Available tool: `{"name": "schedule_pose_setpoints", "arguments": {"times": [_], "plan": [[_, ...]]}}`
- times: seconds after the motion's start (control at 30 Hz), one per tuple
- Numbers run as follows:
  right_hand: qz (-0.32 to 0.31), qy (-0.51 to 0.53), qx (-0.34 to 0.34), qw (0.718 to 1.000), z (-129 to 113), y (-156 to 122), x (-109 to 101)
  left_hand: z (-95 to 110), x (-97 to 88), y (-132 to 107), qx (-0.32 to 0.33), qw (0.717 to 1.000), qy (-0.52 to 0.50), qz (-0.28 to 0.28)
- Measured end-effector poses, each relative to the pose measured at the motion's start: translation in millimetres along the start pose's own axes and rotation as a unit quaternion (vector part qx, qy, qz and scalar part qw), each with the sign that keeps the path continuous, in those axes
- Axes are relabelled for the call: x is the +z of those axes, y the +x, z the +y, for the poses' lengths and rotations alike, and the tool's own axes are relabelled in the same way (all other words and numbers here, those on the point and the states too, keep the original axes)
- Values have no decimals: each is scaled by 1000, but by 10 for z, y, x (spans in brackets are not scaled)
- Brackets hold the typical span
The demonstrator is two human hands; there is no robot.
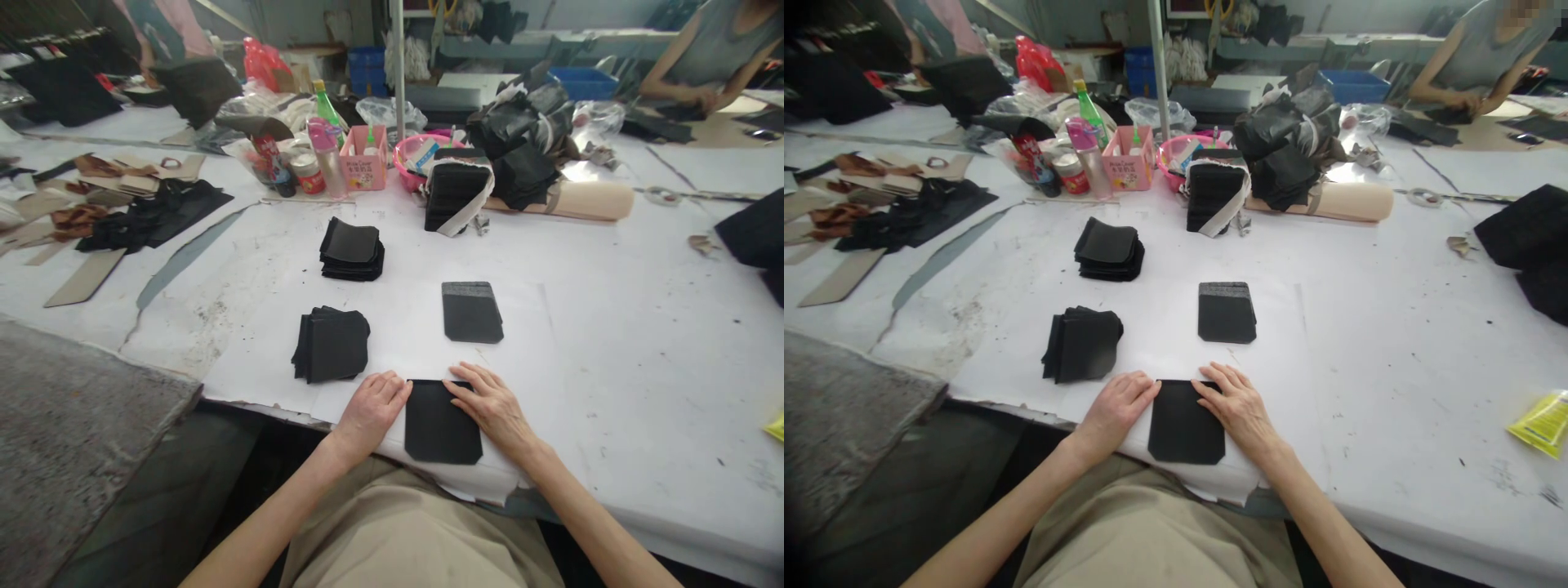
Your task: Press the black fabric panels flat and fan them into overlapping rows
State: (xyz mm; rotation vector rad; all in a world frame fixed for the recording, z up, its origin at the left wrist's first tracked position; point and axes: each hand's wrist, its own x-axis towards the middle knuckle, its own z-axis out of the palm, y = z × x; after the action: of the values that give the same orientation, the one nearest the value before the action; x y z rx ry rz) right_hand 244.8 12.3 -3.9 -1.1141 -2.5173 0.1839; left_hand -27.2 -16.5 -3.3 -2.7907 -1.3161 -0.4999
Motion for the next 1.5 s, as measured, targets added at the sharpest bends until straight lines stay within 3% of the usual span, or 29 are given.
{"name": "schedule_pose_setpoints", "arguments": {"times": [0.17,0.33,0.47,0.6,0.77,0.93,1.1,1.2,1.33,1.5], "plan": [[31,25,92,995,24,-93,-71,1,24,-17,-4,1000,-15,24],[-1,24,166,986,-41,43,-169,17,-32,5,-29,997,-60,42],[-29,77,208,975,-28,141,-168,117,-96,175,-80,991,-92,56],[-28,188,255,948,-35,143,-126,259,-62,461,-67,995,-69,39],[13,325,280,903,-62,59,-168,352,-3,677,-65,993,-93,-19],[-4,376,271,886,129,17,-142,330,-50,635,-56,980,-191,-17],[20,387,305,870,340,118,-96,228,-191,471,-170,927,-334,25],[37,365,328,871,345,237,-129,104,-313,359,-246,888,-383,65],[30,373,304,876,95,450,-207,-7,-405,262,-310,840,-437,88],[15,407,269,873,-263,701,-207,46,-369,229,-341,768,-539,63]]}}
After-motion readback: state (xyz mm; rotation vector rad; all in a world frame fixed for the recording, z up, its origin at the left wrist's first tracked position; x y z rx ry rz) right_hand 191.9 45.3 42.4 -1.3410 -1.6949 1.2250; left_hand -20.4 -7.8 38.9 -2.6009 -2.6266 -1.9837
